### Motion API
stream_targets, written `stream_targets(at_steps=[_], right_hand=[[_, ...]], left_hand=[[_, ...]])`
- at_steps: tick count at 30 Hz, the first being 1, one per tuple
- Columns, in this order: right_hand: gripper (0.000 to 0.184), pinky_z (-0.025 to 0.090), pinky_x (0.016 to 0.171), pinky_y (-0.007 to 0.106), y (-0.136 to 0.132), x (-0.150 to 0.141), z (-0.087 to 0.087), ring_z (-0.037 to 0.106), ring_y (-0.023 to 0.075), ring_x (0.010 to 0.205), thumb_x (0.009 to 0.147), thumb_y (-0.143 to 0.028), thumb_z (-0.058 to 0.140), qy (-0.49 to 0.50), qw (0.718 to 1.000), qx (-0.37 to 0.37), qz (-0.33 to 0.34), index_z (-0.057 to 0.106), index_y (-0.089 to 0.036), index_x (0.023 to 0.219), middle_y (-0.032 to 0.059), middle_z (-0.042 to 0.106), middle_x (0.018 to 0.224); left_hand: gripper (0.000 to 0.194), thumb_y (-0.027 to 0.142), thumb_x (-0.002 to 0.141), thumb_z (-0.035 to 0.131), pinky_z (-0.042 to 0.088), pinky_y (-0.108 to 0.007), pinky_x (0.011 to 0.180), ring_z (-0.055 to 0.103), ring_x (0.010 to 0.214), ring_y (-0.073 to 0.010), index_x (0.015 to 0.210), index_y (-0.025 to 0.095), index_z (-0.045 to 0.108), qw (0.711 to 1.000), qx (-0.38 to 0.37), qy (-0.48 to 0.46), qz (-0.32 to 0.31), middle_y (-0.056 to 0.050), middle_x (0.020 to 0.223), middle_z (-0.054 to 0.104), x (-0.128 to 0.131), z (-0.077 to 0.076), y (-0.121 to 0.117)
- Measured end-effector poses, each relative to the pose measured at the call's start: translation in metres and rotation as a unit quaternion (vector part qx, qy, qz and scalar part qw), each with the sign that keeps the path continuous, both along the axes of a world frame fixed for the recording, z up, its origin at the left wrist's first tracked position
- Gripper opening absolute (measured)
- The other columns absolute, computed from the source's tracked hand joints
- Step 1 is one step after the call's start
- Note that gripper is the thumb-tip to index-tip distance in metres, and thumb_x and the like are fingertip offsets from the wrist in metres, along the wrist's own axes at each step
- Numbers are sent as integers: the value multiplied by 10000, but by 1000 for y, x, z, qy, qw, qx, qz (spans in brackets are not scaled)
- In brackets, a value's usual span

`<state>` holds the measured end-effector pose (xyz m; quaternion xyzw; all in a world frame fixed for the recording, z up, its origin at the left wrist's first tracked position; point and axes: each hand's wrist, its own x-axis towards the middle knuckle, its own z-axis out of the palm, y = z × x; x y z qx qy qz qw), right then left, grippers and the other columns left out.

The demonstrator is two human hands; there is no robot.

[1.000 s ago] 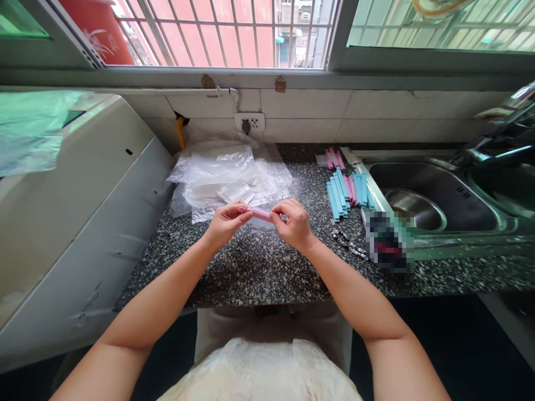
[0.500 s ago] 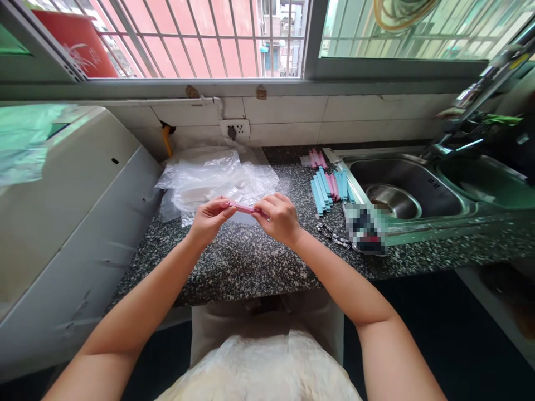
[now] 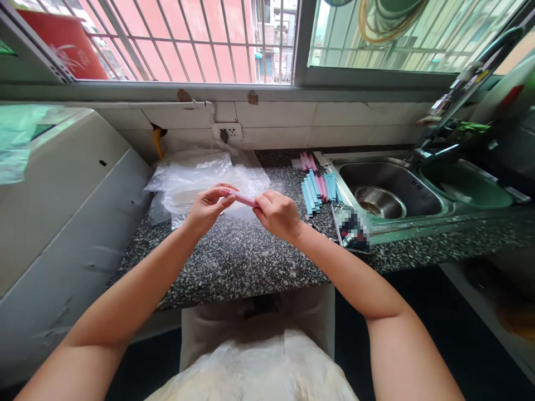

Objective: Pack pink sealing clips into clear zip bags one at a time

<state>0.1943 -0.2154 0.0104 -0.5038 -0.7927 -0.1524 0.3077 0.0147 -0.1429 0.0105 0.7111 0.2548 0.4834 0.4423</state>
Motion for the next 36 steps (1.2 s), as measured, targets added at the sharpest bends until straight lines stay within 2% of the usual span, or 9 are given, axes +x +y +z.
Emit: stream_targets(at_steps=[5,9,12,16,23,29,36], right_hand=[[113,429,636,277,9,19,16,523,149,687,816,-223,493,16,1000,-1,-12,575,-162,765,44,582,729],[77,421,644,272,21,40,22,518,141,674,785,-214,511,44,998,-10,-34,564,-177,743,30,574,721],[43,409,629,262,33,58,21,506,129,638,749,-200,538,74,996,-25,-52,569,-173,735,23,581,716],[37,392,605,250,52,81,17,489,121,600,716,-205,562,123,986,-59,-97,572,-170,720,20,594,704],[91,386,621,255,88,123,14,517,134,611,693,-244,578,136,966,-105,-193,594,-156,713,31,626,708],[121,402,648,271,119,152,11,553,161,655,682,-254,568,102,952,-145,-251,622,-156,728,45,652,733],[172,434,670,273,148,176,8,603,184,708,687,-246,559,92,925,-185,-320,660,-138,775,72,688,776]], left_hand=[[152,330,675,665,435,-285,736,546,750,-134,737,191,651,998,-6,58,-19,-12,760,632,21,4,18],[147,313,659,666,441,-270,688,548,683,-121,706,175,647,993,-40,96,-55,-5,699,638,40,-4,30],[140,302,657,651,415,-238,585,499,570,-93,660,165,623,991,-113,55,-54,12,603,595,58,-14,38],[100,227,625,650,376,-206,531,452,512,-65,602,151,590,979,-202,-7,-40,29,542,547,87,-25,49],[88,182,665,578,368,-192,479,454,461,-60,590,154,542,947,-316,-51,-15,30,536,533,144,-31,77],[94,131,678,523,334,-192,455,409,426,-60,587,155,526,953,-303,-22,20,41,499,487,188,-37,105],[147,172,710,514,349,-214,476,400,419,-78,564,161,505,961,-271,14,53,40,480,477,227,-48,137]])
